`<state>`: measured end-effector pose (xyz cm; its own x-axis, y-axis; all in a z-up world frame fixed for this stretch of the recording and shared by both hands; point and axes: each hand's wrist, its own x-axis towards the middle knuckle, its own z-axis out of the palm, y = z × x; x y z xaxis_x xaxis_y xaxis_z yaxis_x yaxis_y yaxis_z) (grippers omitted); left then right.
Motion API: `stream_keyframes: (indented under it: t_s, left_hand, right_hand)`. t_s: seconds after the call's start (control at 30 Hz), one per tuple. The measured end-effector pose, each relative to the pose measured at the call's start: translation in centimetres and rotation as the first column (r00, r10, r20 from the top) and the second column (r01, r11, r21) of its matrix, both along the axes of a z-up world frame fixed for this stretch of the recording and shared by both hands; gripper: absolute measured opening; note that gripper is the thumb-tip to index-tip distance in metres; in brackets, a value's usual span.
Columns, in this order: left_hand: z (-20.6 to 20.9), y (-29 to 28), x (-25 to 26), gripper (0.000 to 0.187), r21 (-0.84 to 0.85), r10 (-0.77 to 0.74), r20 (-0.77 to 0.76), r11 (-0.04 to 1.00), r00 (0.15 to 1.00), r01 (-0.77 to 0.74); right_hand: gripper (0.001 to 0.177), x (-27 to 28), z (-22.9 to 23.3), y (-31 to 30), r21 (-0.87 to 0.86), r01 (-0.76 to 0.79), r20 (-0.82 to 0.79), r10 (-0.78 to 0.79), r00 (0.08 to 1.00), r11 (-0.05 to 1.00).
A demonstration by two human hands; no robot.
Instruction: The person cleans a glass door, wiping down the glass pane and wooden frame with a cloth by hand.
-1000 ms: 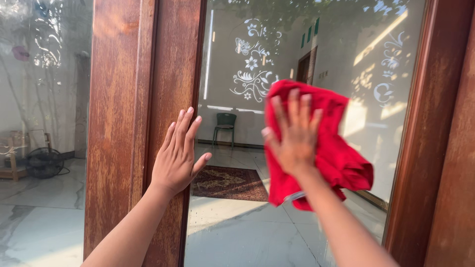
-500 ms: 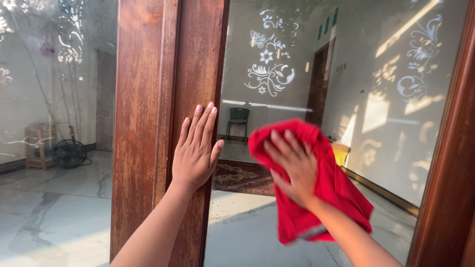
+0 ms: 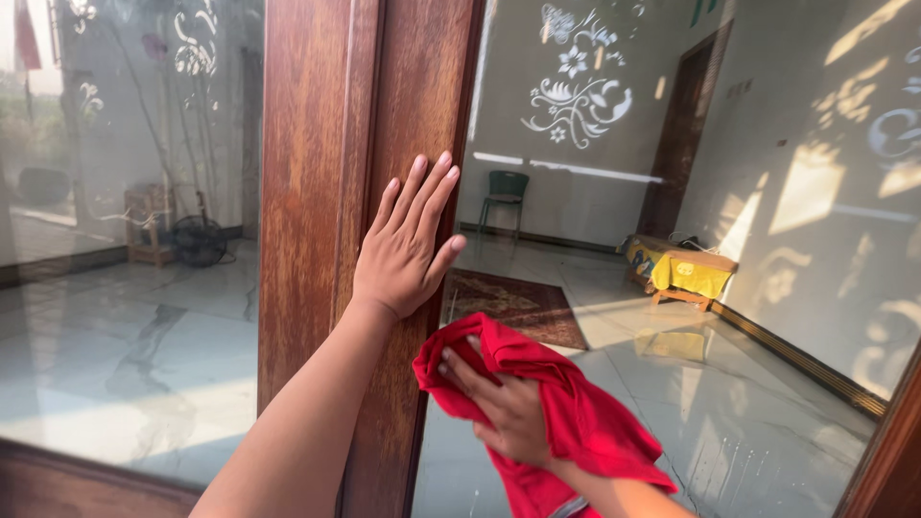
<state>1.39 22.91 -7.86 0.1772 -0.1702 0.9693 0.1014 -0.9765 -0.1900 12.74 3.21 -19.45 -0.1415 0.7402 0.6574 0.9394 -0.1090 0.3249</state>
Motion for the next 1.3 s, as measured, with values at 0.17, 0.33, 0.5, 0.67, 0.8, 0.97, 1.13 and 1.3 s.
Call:
stream_keyframes:
  t_s: [0.17,0.33,0.5,0.67,0.8,0.97,1.13,1.3]
  left_hand:
    - [-0.3,-0.3,-0.1,0.064,-0.065,-0.016,-0.010,0.998,1.000,0.015]
    - [-0.4,0.0,0.0,0.066,-0.075,-0.042,-0.005,0.996,0.999,0.042]
    - [-0.7,0.0,-0.1,0.072,-0.038,0.004,-0.010,0.999,1.000,-0.005]
    - [-1.5,0.0,0.0,0.068,-0.042,0.044,-0.034,0.998,0.998,-0.046]
    - [-2.2,0.1,-0.1,0.068,-0.041,0.073,-0.039,0.996,0.997,-0.075]
    - [-2.8,-0.1,-0.2,0.068,-0.052,0.110,-0.052,0.992,0.993,-0.112]
    - [-4.8,-0.1,-0.4,0.069,-0.056,0.142,-0.096,0.987,0.985,-0.148]
    - [-6.6,0.0,-0.6,0.067,-0.053,0.157,-0.112,0.985,0.981,-0.163]
  right_hand:
    - [0.065,0.0,5.4,1.8,0.295,0.044,0.449,-0.179,0.876,0.955]
    - [0.063,-0.1,4.2,2.3,0.307,0.069,0.414,-0.198,0.889,0.949]
    - [0.071,0.7,1.1,0.9,0.035,-0.014,0.468,-0.004,0.884,0.999]
    - [0.061,0.3,4.0,2.1,0.297,0.037,0.435,-0.170,0.884,0.954]
    - [0.059,-0.4,1.7,2.2,0.328,0.034,0.329,-0.148,0.933,0.944]
    - [0.068,0.1,-1.1,0.4,0.089,-0.029,0.404,-0.010,0.915,0.996]
    - [0.066,0.5,1.3,0.9,0.350,0.102,0.326,-0.223,0.919,0.931]
    - [0.077,-0.8,-2.3,2.0,0.302,0.120,0.236,-0.196,0.952,0.946]
